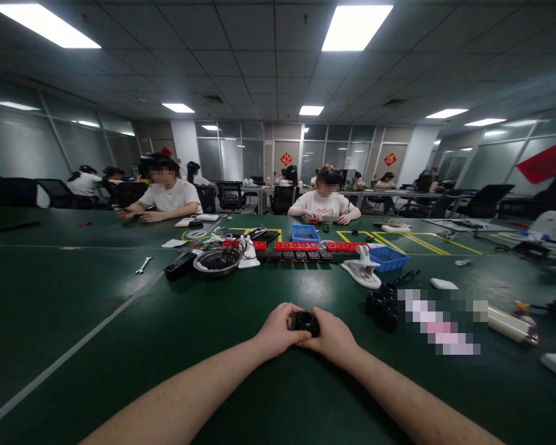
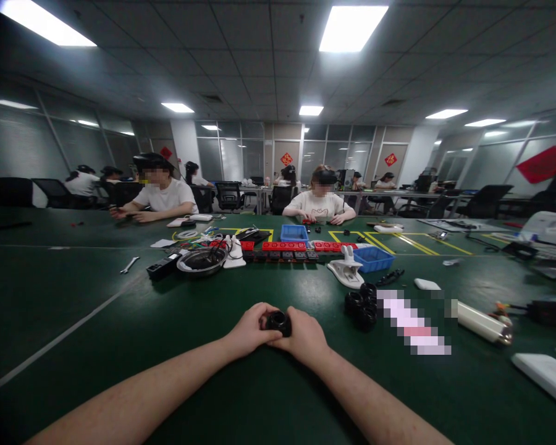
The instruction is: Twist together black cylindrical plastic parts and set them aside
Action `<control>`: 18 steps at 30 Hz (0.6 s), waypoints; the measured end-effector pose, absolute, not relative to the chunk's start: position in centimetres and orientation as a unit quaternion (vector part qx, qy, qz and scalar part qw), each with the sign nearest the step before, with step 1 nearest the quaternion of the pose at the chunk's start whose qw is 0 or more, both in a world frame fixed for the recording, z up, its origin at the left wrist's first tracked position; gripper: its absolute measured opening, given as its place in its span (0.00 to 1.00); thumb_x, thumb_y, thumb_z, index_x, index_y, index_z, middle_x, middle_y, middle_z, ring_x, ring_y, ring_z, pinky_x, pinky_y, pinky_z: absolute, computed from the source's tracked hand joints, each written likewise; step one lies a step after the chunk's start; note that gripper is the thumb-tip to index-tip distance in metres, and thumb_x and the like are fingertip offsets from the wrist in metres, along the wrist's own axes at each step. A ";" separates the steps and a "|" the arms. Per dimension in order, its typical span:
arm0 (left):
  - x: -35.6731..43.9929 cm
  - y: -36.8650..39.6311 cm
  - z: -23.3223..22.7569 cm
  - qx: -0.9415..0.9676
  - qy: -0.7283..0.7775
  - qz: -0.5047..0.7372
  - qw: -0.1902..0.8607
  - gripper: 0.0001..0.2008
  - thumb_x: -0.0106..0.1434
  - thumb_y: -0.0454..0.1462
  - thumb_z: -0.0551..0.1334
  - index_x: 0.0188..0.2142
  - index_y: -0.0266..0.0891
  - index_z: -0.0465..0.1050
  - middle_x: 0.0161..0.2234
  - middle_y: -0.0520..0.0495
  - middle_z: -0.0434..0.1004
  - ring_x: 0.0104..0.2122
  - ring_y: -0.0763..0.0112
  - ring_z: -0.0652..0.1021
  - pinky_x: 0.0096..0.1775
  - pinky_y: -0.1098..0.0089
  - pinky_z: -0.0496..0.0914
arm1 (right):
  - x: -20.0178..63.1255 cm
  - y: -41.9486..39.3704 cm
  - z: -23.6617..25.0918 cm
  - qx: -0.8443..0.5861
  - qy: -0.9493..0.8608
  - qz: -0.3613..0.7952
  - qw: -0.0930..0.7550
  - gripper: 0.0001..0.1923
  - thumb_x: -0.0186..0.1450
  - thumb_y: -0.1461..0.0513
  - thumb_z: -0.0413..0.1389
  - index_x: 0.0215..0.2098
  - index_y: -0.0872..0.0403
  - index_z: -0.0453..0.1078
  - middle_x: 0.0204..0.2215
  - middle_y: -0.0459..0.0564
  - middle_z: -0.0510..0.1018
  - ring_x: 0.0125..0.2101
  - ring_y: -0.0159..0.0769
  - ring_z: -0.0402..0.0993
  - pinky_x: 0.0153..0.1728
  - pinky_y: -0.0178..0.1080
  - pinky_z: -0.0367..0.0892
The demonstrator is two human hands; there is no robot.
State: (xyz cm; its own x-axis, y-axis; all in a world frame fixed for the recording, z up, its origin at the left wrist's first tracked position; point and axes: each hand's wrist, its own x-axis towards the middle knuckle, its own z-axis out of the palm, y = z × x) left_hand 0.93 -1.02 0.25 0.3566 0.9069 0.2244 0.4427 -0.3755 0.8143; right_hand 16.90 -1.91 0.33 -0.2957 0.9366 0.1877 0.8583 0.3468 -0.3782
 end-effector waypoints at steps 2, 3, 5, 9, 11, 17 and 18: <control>0.7 -0.9 0.3 0.761 0.431 0.339 0.345 0.19 0.43 0.37 0.66 0.37 0.37 0.67 0.33 0.51 0.63 0.25 0.76 0.64 0.27 0.75 0.61 | 17.2 -2.0 0.7 -0.526 -0.816 0.132 0.201 0.27 0.44 0.48 0.59 0.36 0.55 0.62 0.32 0.49 0.70 0.33 0.39 0.66 0.29 0.35 0.57; 0.6 -0.8 0.4 0.767 0.420 0.334 0.351 0.19 0.44 0.37 0.66 0.38 0.37 0.67 0.33 0.51 0.63 0.26 0.76 0.65 0.27 0.75 0.61 | 17.5 -2.0 0.9 -0.500 -0.826 0.152 0.209 0.29 0.44 0.50 0.60 0.39 0.54 0.61 0.34 0.49 0.70 0.35 0.40 0.66 0.32 0.36 0.58; 0.3 -0.7 0.6 0.779 0.399 0.325 0.358 0.19 0.44 0.37 0.65 0.38 0.37 0.67 0.32 0.51 0.64 0.26 0.76 0.65 0.27 0.75 0.61 | 18.0 -1.8 1.0 -0.448 -0.845 0.194 0.220 0.32 0.44 0.53 0.61 0.45 0.53 0.59 0.39 0.50 0.68 0.39 0.40 0.64 0.37 0.38 0.58; 0.1 -0.5 0.9 0.788 0.383 0.308 0.371 0.20 0.46 0.37 0.65 0.40 0.37 0.67 0.31 0.51 0.64 0.25 0.76 0.65 0.26 0.75 0.61 | 18.8 -1.1 1.1 -0.402 -0.851 0.259 0.216 0.28 0.48 0.58 0.60 0.46 0.54 0.61 0.40 0.50 0.69 0.40 0.40 0.64 0.41 0.40 0.58; 0.1 -0.5 1.0 0.787 0.383 0.304 0.376 0.21 0.45 0.37 0.65 0.41 0.37 0.67 0.31 0.51 0.64 0.24 0.77 0.65 0.26 0.76 0.61 | 18.9 -0.9 1.2 -0.401 -0.849 0.277 0.205 0.23 0.49 0.60 0.58 0.44 0.54 0.63 0.37 0.49 0.70 0.38 0.39 0.65 0.39 0.39 0.59; 0.1 -0.6 1.1 0.782 0.383 0.307 0.385 0.21 0.45 0.37 0.65 0.41 0.37 0.67 0.32 0.50 0.64 0.24 0.78 0.65 0.26 0.76 0.61 | 18.9 -0.9 1.8 -0.392 -0.837 0.326 0.199 0.13 0.51 0.62 0.56 0.36 0.57 0.67 0.30 0.46 0.69 0.33 0.36 0.65 0.33 0.35 0.60; 0.1 -0.6 1.1 0.782 0.384 0.306 0.385 0.21 0.46 0.37 0.64 0.41 0.37 0.67 0.32 0.50 0.64 0.24 0.78 0.65 0.25 0.76 0.61 | 18.9 -0.8 1.8 -0.392 -0.834 0.332 0.201 0.13 0.51 0.62 0.56 0.35 0.57 0.67 0.30 0.46 0.69 0.32 0.35 0.65 0.33 0.35 0.60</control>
State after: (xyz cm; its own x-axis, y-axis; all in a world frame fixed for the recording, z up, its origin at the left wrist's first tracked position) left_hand 0.06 -0.60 1.09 0.5183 0.8353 0.1832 0.3643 -0.4095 0.8364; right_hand 18.86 -0.85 1.79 -0.6110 0.7880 0.0752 0.5213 0.4721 -0.7109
